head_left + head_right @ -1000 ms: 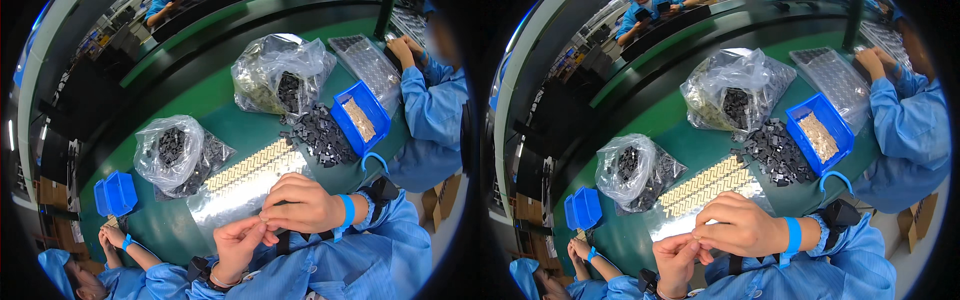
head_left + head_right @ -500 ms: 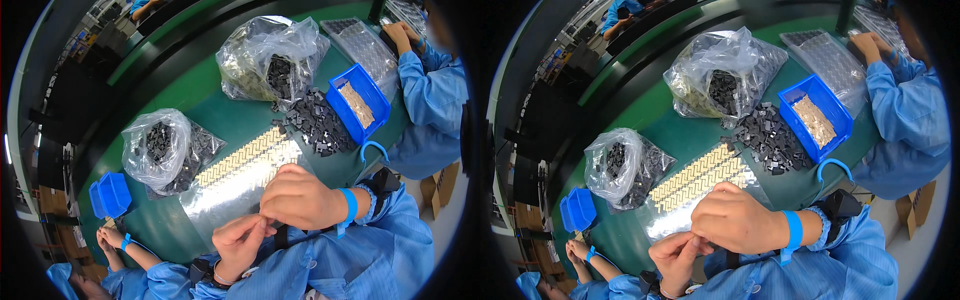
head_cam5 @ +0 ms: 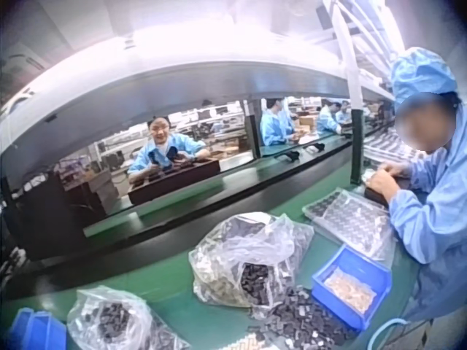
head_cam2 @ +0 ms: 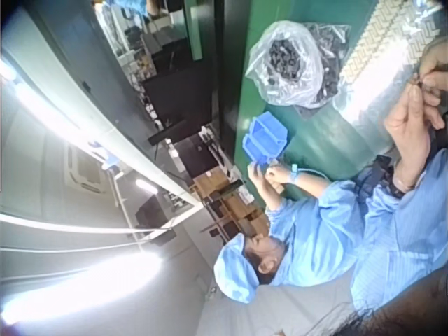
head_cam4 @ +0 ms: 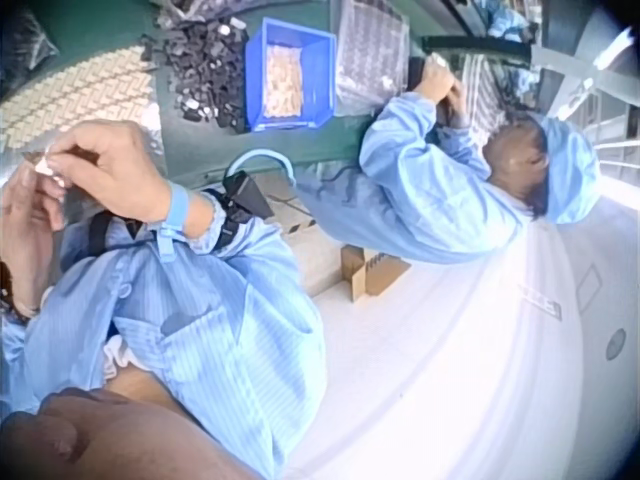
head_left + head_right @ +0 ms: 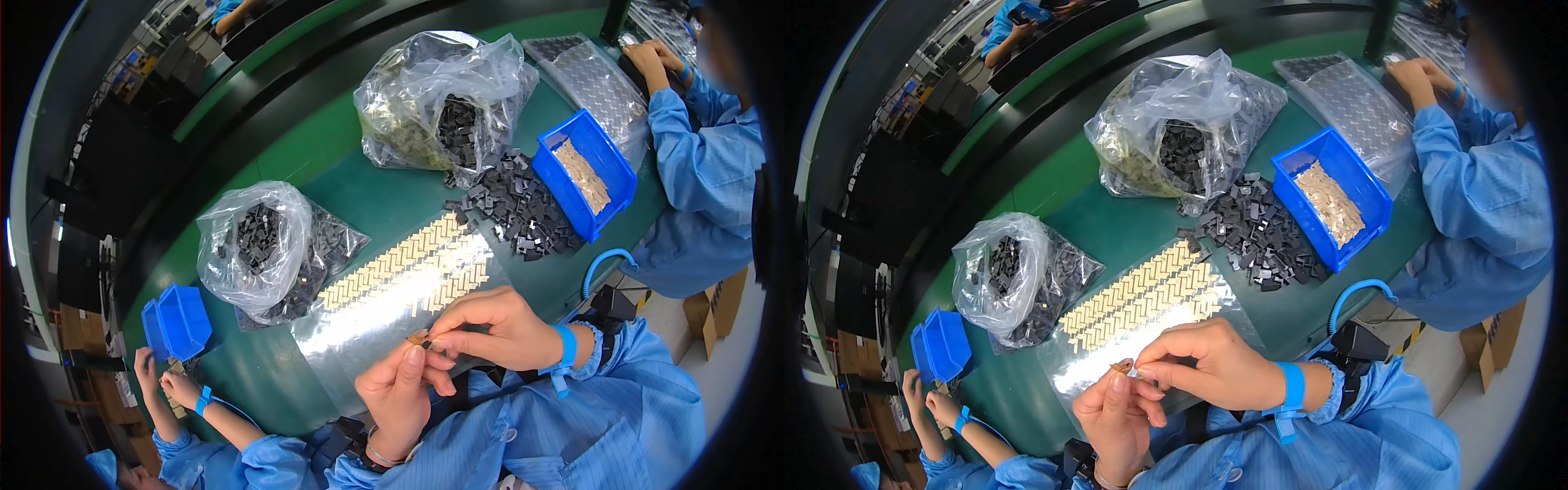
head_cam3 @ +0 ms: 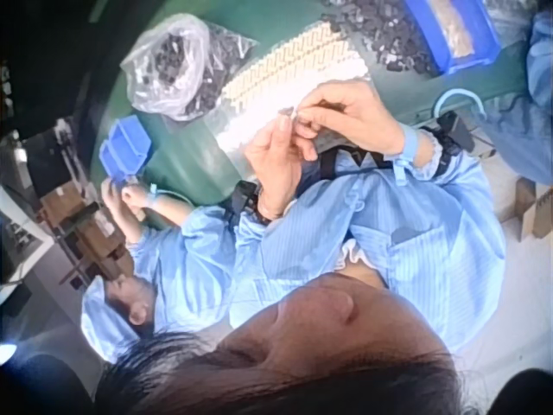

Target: Assembling small electronic or plastic components by inserting metal pins into black plastic housings.

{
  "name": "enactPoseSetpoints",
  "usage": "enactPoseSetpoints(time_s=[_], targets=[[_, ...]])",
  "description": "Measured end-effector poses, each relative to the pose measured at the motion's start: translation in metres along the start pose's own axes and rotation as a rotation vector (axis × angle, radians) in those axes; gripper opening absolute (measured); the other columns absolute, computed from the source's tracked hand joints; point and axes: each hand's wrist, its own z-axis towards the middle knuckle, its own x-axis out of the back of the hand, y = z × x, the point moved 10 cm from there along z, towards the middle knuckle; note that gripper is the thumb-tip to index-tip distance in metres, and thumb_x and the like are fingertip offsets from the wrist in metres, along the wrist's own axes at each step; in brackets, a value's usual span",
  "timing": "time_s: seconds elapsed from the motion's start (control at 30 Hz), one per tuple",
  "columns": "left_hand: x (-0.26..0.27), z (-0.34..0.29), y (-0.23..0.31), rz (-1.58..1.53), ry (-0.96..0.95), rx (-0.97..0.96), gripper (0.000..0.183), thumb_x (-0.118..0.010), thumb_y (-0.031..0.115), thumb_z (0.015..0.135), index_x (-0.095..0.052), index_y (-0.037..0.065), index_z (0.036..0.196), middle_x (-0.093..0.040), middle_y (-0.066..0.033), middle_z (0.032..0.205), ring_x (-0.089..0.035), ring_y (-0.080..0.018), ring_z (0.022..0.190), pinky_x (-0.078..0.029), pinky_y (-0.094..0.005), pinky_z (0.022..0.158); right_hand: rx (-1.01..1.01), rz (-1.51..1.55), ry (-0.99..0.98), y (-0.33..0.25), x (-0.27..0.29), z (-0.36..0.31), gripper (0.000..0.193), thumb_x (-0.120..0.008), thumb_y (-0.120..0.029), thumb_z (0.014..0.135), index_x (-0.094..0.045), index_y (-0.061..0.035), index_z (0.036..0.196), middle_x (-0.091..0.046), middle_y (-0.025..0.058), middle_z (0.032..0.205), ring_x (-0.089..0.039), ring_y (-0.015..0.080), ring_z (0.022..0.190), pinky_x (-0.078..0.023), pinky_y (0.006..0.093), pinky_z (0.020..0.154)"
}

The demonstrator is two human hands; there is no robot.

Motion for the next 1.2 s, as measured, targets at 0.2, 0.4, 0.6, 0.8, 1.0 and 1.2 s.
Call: enactPoseSetpoints(time_s=[0.2, 0.4, 0.6, 0.8, 1.0, 1.2], targets=[[0.001, 0.002, 0.001, 0.114, 0.026, -0.067, 0.027, -0.050, 0.013, 0.091, -0.061, -0.012, 0.088, -0.060, -0.0139, 0.069, -0.053, -0.0124, 0.048, -0.044, -0.0220, 0.043, -0.053, 0.094, 0.027, 0.004, 0.000, 0.000, 0.009, -0.062, -0.006, 0.081, -0.064, 0.0004, 0.087, -0.064, 0.0065, 0.075, -0.060, 0.0109, 0.067, -0.047, 0.0242, 0.060], [-0.001, 0.003, 0.002, 0.109, -0.011, -0.107, 0.027, -0.050, 0.012, 0.091, -0.061, -0.011, 0.083, -0.060, -0.0121, 0.069, -0.051, -0.0107, 0.048, -0.041, -0.0206, 0.043, -0.078, 0.090, 0.037, 0.008, 0.003, 0.000, 0.010, -0.061, -0.007, 0.082, -0.063, 0.0017, 0.086, -0.064, 0.0069, 0.074, -0.060, 0.0103, 0.066, -0.047, 0.0239, 0.059], [-0.002, 0.004, 0.004, 0.164, -0.005, -0.147, 0.020, -0.054, 0.009, 0.088, -0.063, -0.009, 0.093, -0.060, -0.0107, 0.069, -0.051, -0.0094, 0.050, -0.040, -0.0197, 0.044, -0.036, 0.082, 0.022, 0.003, 0.001, 0.001, 0.010, -0.061, -0.008, 0.081, -0.061, 0.0014, 0.085, -0.063, 0.0066, 0.072, -0.060, 0.0123, 0.065, -0.047, 0.0241, 0.058], [0.005, 0.010, 0.010, 0.104, -0.024, -0.191, 0.018, -0.062, 0.001, 0.080, -0.063, -0.006, 0.097, -0.059, -0.0102, 0.081, -0.053, -0.0096, 0.063, -0.042, -0.0194, 0.053, -0.003, -0.035, -0.029, -0.002, 0.001, 0.004, 0.012, -0.061, -0.011, 0.081, -0.060, 0.0009, 0.084, -0.062, 0.0080, 0.070, -0.060, 0.0158, 0.062, -0.046, 0.0257, 0.054], [0.012, 0.011, 0.011, 0.041, 0.044, -0.152, 0.015, -0.064, -0.001, 0.078, -0.065, -0.006, 0.092, -0.057, -0.0098, 0.084, -0.051, -0.0117, 0.064, -0.041, -0.0216, 0.057, -0.128, 0.116, -0.125, 0.009, -0.007, 0.003, 0.010, -0.058, -0.006, 0.085, -0.059, 0.0032, 0.087, -0.062, 0.0079, 0.078, -0.061, 0.0101, 0.065, -0.049, 0.0225, 0.058], [0.017, 0.005, 0.015, 0.237, 0.133, -0.272, 0.015, -0.066, 0.001, 0.076, -0.066, -0.006, 0.090, -0.056, -0.0085, 0.083, -0.049, -0.0110, 0.070, -0.038, -0.0202, 0.060, -0.205, 0.286, -0.101, 0.017, -0.012, 0.000, 0.013, -0.056, -0.006, 0.087, -0.059, 0.0058, 0.091, -0.062, 0.0087, 0.078, -0.061, 0.0108, 0.067, -0.050, 0.0221, 0.059]])
